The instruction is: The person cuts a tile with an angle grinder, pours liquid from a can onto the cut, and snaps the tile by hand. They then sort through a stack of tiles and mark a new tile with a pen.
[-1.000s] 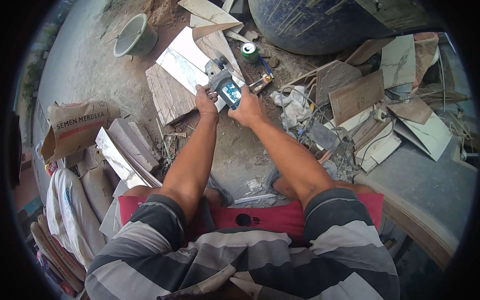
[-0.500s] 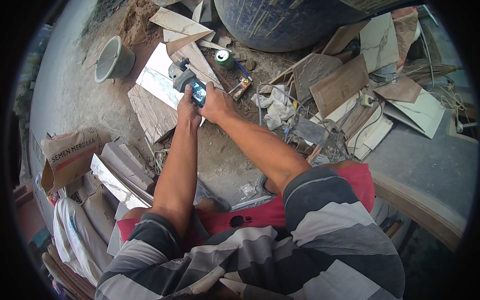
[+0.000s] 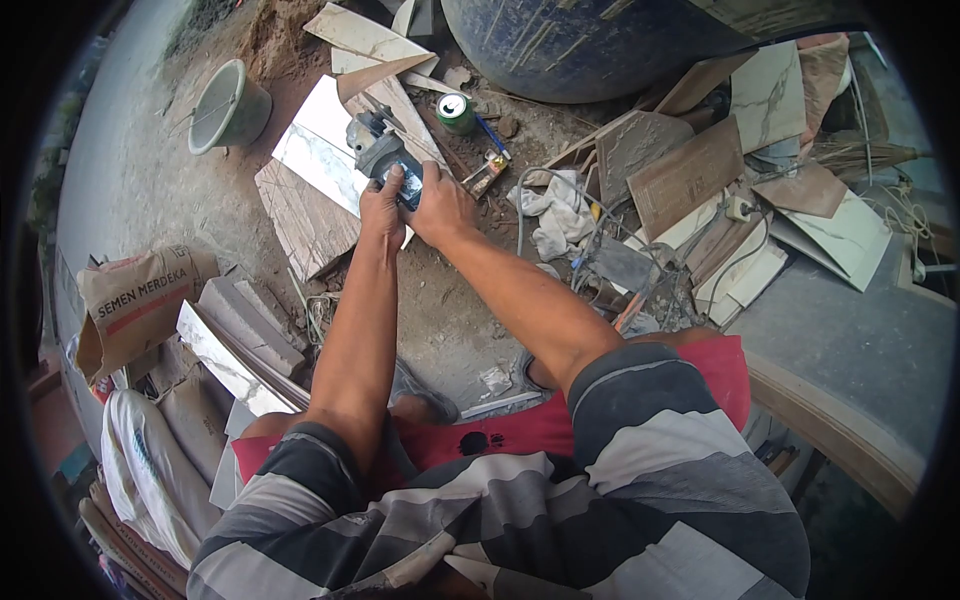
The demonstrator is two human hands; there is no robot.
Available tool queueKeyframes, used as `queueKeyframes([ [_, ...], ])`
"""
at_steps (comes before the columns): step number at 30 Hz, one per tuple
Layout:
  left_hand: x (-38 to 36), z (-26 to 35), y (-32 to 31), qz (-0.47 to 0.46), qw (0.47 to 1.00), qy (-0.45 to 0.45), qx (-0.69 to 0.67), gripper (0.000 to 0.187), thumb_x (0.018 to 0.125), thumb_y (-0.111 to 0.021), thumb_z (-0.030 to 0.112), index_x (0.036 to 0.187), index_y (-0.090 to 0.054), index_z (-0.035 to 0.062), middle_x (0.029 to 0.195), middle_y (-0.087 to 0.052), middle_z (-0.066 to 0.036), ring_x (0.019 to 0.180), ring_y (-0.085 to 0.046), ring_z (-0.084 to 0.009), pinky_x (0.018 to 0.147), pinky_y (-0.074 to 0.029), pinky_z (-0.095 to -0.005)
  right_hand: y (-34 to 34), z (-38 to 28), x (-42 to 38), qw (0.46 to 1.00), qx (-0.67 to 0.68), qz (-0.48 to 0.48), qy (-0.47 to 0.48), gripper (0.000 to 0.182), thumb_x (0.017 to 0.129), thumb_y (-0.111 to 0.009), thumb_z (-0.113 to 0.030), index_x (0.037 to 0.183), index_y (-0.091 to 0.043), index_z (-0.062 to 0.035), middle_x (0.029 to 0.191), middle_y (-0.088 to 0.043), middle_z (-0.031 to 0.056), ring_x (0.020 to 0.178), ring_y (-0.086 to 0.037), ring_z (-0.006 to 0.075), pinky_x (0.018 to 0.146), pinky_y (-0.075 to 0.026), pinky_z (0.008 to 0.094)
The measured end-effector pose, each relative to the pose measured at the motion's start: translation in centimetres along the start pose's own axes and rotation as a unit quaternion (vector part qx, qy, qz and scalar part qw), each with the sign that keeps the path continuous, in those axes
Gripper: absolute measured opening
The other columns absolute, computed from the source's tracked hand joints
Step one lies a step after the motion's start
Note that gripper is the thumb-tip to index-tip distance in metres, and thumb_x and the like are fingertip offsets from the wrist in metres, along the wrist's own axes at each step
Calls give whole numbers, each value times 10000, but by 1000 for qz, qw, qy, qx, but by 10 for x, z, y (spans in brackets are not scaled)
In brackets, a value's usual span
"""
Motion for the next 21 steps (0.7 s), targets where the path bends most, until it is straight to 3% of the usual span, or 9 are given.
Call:
queueKeyframes([
  [6,10,12,6,5,999,-34,-5,555,827,-836,174,1240,-543,-51,1112,-666,-153,956,-673,-245,865,-565,-369,-4,-8,14,998,40,-11,50,718,758,-781,-456,1230,-436,-39,1076,-657,278,996,-641,477,842,-508,539],
  [9,19,14,14,1,999,-39,-31,559,834,-830,175,1254,-534,-47,1132,-656,-158,994,-662,-246,892,-554,-368,-6,-10,21,995,58,-43,68,640,808,-729,-473,1207,-485,-36,1051,-668,267,1006,-653,442,872,-511,506],
  [12,21,18,21,-14,995,-30,-95,638,834,-836,223,1297,-490,-48,1208,-624,-153,1104,-616,-265,980,-507,-408,7,-5,50,967,206,-11,147,492,874,-667,-451,1114,-617,-25,967,-686,245,951,-665,416,851,-506,466],
  [14,22,21,28,-16,993,-33,-109,666,830,-838,246,1309,-477,-43,1222,-618,-148,1121,-608,-272,1001,-490,-429,27,19,79,986,151,34,63,481,867,-688,-420,1133,-613,-27,1022,-670,245,994,-649,409,866,-504,475],
  [16,25,21,35,-40,992,-28,-119,726,821,-844,299,1336,-449,-26,1259,-604,-138,1169,-581,-287,1057,-441,-466,47,25,103,991,-35,116,54,487,841,-728,-383,1159,-591,-40,1134,-626,245,1102,-602,407,882,-499,488],
  [17,25,21,41,-39,991,-32,-121,735,817,-847,302,1338,-446,-28,1266,-601,-138,1185,-573,-289,1067,-432,-465,42,29,119,994,-83,68,32,608,805,-773,-319,1297,-513,-74,1328,-507,234,1212,-536,426,947,-497,498],
  [18,22,25,41,-41,991,-36,-124,744,814,-850,304,1340,-443,-30,1274,-599,-138,1200,-566,-291,1076,-423,-464,45,21,130,992,-85,78,46,608,805,-773,-319,1297,-513,-74,1328,-507,234,1212,-536,426,947,-497,498],
  [21,15,20,48,-52,991,-37,-118,608,880,-769,353,1325,-526,18,1269,-636,-81,1187,-588,-268,1081,-418,-457,16,22,147,983,-172,-50,51,890,723,-857,-245,1462,-368,-169,1472,-358,197,1306,-466,429,1071,-443,493],
])
Point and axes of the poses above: each hand's wrist, its own x-axis towards the middle knuckle, its own y-axis out of the back of the hand, z = x × y, the point moved 10 cm from there along x, towards the middle knuckle
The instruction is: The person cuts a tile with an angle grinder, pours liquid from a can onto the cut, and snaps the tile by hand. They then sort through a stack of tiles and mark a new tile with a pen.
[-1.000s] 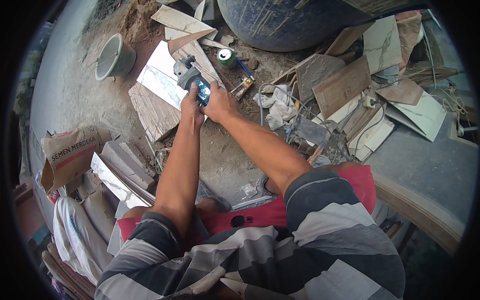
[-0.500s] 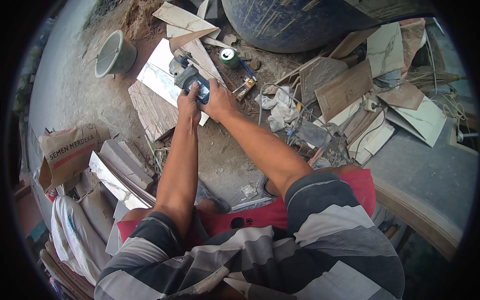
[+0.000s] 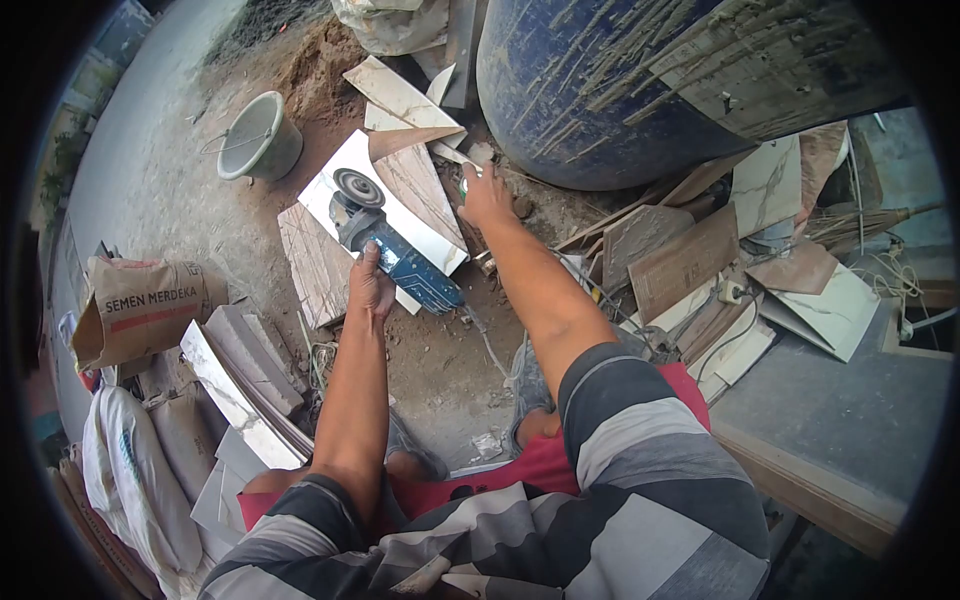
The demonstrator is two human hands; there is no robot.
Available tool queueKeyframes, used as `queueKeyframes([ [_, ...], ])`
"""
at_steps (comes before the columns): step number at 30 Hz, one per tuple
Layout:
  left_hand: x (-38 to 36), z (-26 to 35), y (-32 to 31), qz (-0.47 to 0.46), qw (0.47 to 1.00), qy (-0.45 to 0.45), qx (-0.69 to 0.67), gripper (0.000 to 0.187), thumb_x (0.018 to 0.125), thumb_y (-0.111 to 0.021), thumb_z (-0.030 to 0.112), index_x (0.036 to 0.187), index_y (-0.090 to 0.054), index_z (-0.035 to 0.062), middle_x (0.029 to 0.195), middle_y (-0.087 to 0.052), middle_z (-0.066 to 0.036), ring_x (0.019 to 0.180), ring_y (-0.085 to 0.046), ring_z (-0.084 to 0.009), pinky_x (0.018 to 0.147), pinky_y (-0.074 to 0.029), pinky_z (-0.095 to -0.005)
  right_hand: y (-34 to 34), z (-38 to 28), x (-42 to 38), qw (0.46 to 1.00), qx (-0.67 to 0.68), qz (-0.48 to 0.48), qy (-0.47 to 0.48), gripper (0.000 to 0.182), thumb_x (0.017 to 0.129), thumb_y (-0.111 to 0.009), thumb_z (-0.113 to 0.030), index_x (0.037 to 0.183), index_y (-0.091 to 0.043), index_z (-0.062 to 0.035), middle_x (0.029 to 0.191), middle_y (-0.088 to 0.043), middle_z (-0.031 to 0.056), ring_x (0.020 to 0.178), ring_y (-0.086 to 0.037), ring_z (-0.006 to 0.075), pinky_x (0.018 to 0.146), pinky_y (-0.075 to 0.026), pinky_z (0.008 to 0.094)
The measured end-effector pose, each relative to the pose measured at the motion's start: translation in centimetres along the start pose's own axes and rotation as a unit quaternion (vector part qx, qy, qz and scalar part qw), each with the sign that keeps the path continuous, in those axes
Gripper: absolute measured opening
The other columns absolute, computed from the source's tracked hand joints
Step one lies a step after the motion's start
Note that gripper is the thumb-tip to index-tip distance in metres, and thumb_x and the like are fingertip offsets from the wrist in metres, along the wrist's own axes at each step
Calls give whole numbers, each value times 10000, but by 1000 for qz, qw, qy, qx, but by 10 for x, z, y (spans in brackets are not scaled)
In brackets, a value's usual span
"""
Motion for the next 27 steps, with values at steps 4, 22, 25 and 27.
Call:
queueKeyframes([
  [4,-10,1,1,-15,1000,13,-16,524,911,-733,352,1285,-565,27,1238,-656,-81,1150,-616,-261,1048,-456,-453,-24,9,13,999,-16,-34,14,597,845,-678,-84,1394,-458,-165,1392,-445,226,1189,-573,438,966,-512,512],
  [22,14,-3,-34,-26,999,9,-32,545,837,-802,397,1213,-605,56,1139,-686,-32,1089,-637,-223,1008,-477,-435,293,-124,1,958,-111,197,174,588,776,-756,-315,1277,-503,-138,1193,-582,209,1048,-646,436,883,-539,504],
  [25,13,-9,-28,-27,999,12,-30,562,843,-799,394,1229,-594,40,1147,-682,-42,1092,-635,-225,1010,-474,-431,320,-136,56,939,-170,263,140,488,847,-680,-253,1292,-511,-146,1190,-575,204,1018,-663,451,855,-556,526],
  [27,11,-14,-20,-11,999,16,-33,609,844,-798,399,1263,-564,22,1165,-674,-51,1114,-619,-228,1035,-447,-434,321,-143,108,929,-216,275,122,388,914,-587,-197,1292,-524,-130,1211,-568,208,1027,-672,432,845,-567,517],
])
Point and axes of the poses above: each hand's wrist, its own x-axis towards the middle knuckle, its own y-axis out of the back of the hand, z = x × y, the point moved 10 cm from there along x, towards the middle knuckle
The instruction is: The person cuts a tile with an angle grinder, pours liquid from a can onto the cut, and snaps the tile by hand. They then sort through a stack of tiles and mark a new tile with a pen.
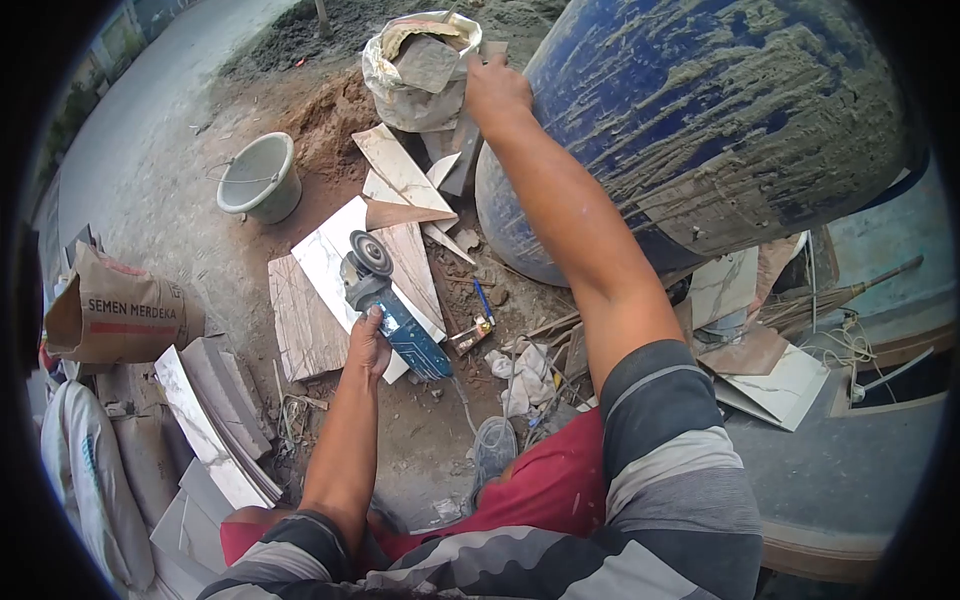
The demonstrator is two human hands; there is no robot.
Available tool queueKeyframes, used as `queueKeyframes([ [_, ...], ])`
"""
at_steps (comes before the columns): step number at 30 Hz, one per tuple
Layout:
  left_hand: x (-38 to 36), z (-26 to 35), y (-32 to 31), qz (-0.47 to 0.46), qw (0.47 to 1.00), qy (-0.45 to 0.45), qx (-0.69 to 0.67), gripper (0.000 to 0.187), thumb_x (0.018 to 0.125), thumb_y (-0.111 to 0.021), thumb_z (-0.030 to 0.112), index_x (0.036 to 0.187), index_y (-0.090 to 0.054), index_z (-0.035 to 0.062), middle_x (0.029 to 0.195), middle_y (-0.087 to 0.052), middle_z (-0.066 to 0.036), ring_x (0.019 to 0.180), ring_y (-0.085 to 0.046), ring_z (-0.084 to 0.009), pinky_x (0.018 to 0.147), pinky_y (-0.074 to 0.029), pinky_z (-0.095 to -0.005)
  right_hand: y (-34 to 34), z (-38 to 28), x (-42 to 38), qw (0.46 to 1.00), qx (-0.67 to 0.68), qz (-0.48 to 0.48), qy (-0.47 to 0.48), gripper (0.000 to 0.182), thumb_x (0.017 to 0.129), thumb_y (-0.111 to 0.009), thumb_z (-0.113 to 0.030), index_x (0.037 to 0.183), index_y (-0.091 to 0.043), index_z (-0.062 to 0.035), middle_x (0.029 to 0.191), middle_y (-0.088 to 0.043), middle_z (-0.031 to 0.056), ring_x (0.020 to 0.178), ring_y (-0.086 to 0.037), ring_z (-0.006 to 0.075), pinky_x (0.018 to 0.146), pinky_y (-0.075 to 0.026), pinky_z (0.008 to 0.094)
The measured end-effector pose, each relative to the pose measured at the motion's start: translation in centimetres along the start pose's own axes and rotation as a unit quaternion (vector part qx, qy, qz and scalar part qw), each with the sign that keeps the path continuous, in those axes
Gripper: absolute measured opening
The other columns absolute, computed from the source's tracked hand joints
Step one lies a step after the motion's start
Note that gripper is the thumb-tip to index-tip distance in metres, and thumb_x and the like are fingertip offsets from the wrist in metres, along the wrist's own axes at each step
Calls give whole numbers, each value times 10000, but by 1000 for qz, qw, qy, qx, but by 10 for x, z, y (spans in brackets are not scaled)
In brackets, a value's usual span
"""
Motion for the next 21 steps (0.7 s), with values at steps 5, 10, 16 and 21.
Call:
queueKeyframes([
  [5,-18,-3,1,40,999,0,-28,616,854,-796,375,1280,-530,17,1203,-652,-61,1144,-599,-230,1049,-432,-434,-41,0,65,995,-93,35,3,354,969,-532,-166,1318,-564,-115,1357,-516,236,1071,-673,409,800,-588,485],
  [10,-29,-2,0,38,999,0,-34,597,859,-796,345,1276,-521,18,1201,-647,-62,1140,-603,-233,1036,-454,-438,-66,20,90,981,-185,65,-11,375,973,-538,-198,1335,-573,-104,1438,-480,186,1060,-673,400,794,-574,502],
  [16,-27,-4,-7,31,999,16,-29,857,777,-868,381,1361,-415,-53,1268,-590,-139,1175,-577,-274,1056,-440,-438,-29,-22,38,999,-42,30,10,393,916,-579,-284,1217,-650,-40,1225,-648,212,1010,-683,380,850,-541,485],
  [21,-22,3,-22,2,999,23,-36,737,813,-844,348,1315,-464,-34,1217,-622,-120,1131,-601,-261,1014,-478,-442,-67,-54,-134,944,167,-238,157,427,835,-550,-343,786,-685,59,782,-656,292,824,-661,450,765,-525,488],
])
Point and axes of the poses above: each hand's wrist, its own x-axis towards the middle knuckle, its own y-axis out of the back of the hand, z = x × y, the point moved 10 cm from there along x, towards the middle knuckle
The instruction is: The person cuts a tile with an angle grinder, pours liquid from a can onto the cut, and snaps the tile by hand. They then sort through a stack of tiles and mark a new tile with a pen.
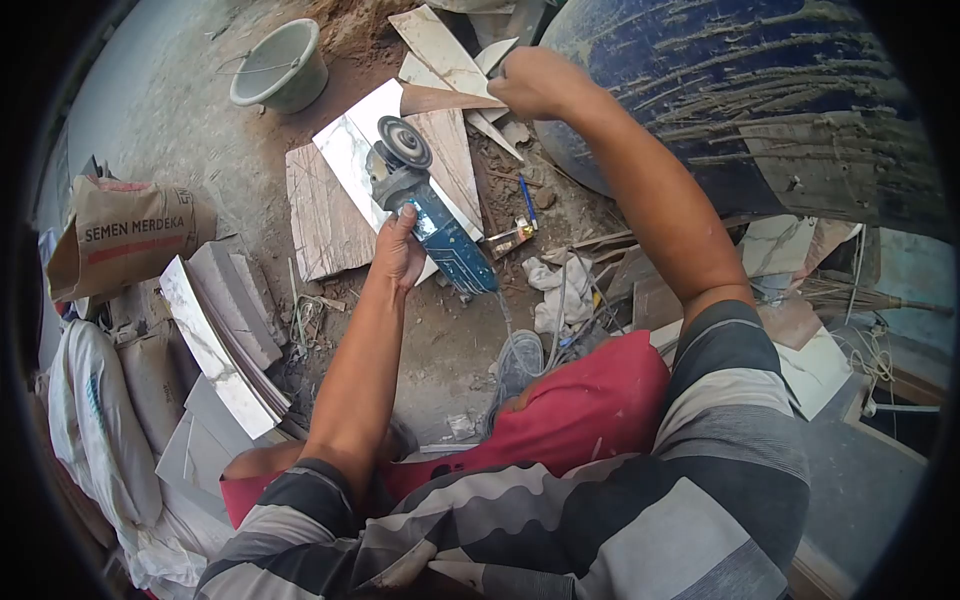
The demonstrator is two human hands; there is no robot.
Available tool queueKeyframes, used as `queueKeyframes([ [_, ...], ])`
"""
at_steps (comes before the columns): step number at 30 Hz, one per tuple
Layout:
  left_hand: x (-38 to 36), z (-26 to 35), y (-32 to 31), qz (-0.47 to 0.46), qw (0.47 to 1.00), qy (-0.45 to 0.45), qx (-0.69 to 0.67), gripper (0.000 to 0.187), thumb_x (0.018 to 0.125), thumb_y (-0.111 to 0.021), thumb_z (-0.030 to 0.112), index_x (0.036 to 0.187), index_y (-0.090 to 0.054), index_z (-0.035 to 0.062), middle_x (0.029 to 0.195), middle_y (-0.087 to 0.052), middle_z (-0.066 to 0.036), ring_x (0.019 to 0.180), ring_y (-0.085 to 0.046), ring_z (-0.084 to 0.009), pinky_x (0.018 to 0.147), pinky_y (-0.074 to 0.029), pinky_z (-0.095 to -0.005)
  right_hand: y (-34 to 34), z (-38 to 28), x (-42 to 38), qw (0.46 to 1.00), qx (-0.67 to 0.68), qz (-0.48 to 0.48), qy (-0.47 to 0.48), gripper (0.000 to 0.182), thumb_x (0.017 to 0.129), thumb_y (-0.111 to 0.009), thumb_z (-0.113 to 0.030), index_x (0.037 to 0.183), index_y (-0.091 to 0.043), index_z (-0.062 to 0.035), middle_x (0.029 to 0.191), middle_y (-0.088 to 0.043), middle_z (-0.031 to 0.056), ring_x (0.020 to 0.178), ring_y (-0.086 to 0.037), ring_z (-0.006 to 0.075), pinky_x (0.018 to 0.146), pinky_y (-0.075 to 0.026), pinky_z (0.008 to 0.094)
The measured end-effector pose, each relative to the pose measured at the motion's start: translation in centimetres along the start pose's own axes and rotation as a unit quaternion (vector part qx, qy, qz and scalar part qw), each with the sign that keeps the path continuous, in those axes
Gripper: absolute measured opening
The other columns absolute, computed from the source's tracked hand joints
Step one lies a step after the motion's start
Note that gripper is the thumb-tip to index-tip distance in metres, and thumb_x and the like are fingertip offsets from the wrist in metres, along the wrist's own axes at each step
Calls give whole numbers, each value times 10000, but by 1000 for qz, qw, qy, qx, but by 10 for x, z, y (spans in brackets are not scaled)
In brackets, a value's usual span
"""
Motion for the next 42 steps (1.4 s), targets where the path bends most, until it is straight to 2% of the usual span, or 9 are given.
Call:
queueKeyframes([
  [4,8,3,-17,15,999,-33,9,694,821,-840,328,1299,-482,-26,1176,-640,-110,1075,-622,-245,985,-495,-425,-149,-28,-115,912,315,-261,-21,693,822,-679,-586,1110,-688,45,1098,-692,246,1013,-666,328,894,-500,395],
  [6,13,-7,-25,25,999,-28,15,679,823,-839,326,1289,-492,-26,1161,-643,-108,1059,-624,-240,976,-497,-419,-196,-26,-144,890,414,-186,-44,858,813,-798,-495,1378,-444,45,1123,-640,167,983,-616,232,907,-494,348],
  [16,24,-40,-50,16,990,42,136,573,899,-756,369,1241,-519,-25,1086,-644,-113,1024,-633,-233,937,-511,-405,-209,3,-173,856,500,-56,-124,717,711,-860,-398,1186,-518,17,1014,-663,169,944,-650,270,856,-501,377],
  [19,25,-50,-27,37,924,120,361,487,946,-696,348,1189,-580,-57,1018,-670,-127,985,-647,-219,887,-505,-348,-213,16,-178,888,428,5,-171,705,712,-846,-380,1188,-515,19,1031,-672,215,971,-667,340,868,-505,412],
  [23,-37,23,6,347,795,-96,487,390,921,-647,218,1203,-617,-51,1034,-687,-167,988,-654,-265,889,-487,-357,-235,39,-171,916,307,-4,-258,680,746,-817,-328,1224,-474,13,1062,-673,258,1006,-665,400,889,-501,444],
  [28,-77,-9,117,510,731,-65,448,384,920,-622,211,1216,-563,-27,1111,-660,-166,996,-636,-292,876,-489,-390,-251,54,-165,918,251,-9,-307,677,757,-771,-327,1252,-462,16,1145,-654,296,1064,-641,449,923,-493,492],
  [29,-75,-15,134,512,729,-65,449,384,920,-622,211,1216,-563,-27,1111,-660,-166,996,-636,-292,876,-489,-390,-255,54,-164,918,253,-11,-305,677,757,-771,-327,1252,-462,16,1145,-654,296,1064,-641,449,923,-493,492],
  [31,-57,-60,154,417,865,60,271,422,968,-575,306,1266,-546,9,1191,-627,-141,1088,-600,-307,897,-475,-454,-255,59,-165,912,249,22,-325,672,750,-771,-322,1246,-468,15,1127,-658,298,1053,-643,451,920,-489,497],
  [42,-67,-64,152,410,879,125,211,405,1055,-436,392,1332,-512,106,1246,-590,-78,1062,-569,-252,872,-470,-464,-273,69,-168,895,281,35,-345,672,750,-779,-288,1227,-444,45,1054,-654,332,1011,-640,484,905,-486,525],
])
Point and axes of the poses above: each hand's wrist, its own x-axis towards the middle knuckle, its own y-axis out of the back of the hand, z = x × y, the point moved 10 cm from there along x, towards the middle knuckle
